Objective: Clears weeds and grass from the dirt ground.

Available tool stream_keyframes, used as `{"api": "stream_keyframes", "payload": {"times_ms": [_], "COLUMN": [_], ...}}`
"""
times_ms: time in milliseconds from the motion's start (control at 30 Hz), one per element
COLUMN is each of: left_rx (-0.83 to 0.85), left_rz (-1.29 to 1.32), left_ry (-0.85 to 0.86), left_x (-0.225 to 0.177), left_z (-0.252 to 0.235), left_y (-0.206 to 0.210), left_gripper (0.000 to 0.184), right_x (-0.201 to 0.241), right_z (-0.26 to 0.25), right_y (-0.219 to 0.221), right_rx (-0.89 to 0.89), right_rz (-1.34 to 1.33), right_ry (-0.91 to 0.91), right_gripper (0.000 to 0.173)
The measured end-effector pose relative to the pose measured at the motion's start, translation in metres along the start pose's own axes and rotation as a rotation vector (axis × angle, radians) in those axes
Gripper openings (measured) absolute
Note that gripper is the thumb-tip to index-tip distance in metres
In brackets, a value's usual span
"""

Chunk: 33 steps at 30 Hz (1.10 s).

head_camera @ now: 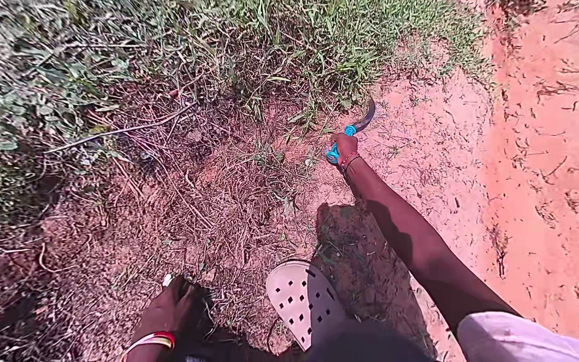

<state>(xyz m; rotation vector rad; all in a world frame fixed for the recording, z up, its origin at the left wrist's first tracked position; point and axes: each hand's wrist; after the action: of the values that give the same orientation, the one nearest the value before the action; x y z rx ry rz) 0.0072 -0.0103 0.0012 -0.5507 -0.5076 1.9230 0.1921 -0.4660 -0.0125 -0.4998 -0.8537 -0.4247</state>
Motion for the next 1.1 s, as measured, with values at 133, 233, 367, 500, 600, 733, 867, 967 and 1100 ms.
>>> {"api": "stream_keyframes", "payload": {"times_ms": [133,233,367,500,600,733,867,967,1100], "left_rx": [0.001,-0.004,0.006,0.004,0.01,-0.026,-0.014,0.03,0.055], "left_rz": [0.084,0.09,0.049,0.062,0.06,0.05,0.084,0.071,0.04], "left_ry": [0.006,-0.005,-0.025,-0.04,-0.02,0.006,0.015,0.035,0.025], "left_x": [-0.001,-0.001,-0.004,-0.007,-0.005,0.002,0.005,0.004,-0.001], "left_z": [0.0,0.0,0.0,0.0,-0.003,-0.001,-0.001,-0.001,0.004], "left_y": [-0.002,-0.002,-0.006,-0.008,-0.001,-0.003,0.001,-0.001,-0.008], "left_gripper": [0.035,0.034,0.037,0.036,0.036,0.036,0.039,0.044,0.046], "right_x": [-0.005,0.012,0.015,-0.029,-0.043,-0.043,-0.064,-0.088,-0.075], "right_z": [0.003,-0.029,-0.03,0.061,0.081,0.084,0.144,0.165,0.11], "right_y": [-0.02,-0.001,0.014,-0.03,-0.039,0.003,-0.01,-0.053,-0.087], "right_rx": [-0.017,-0.039,0.038,0.335,0.393,0.372,0.331,0.2,-0.066], "right_rz": [-0.126,-0.072,0.107,0.29,0.352,0.098,-0.06,-0.058,-0.138], "right_ry": [-0.029,-0.008,-0.004,0.01,0.035,0.067,0.091,0.024,-0.155], "right_gripper": [0.032,0.04,0.04,0.045,0.039,0.029,0.028,0.034,0.047]}}
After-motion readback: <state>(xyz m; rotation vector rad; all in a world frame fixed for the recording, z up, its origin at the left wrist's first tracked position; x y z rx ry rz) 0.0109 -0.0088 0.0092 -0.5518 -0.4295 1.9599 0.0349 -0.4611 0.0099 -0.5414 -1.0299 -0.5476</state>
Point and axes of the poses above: each hand's wrist, its own z-axis away from the middle knuckle, its own y-axis out of the palm, x = y × z, and after that the axes turned 8 degrees about x, right-handed
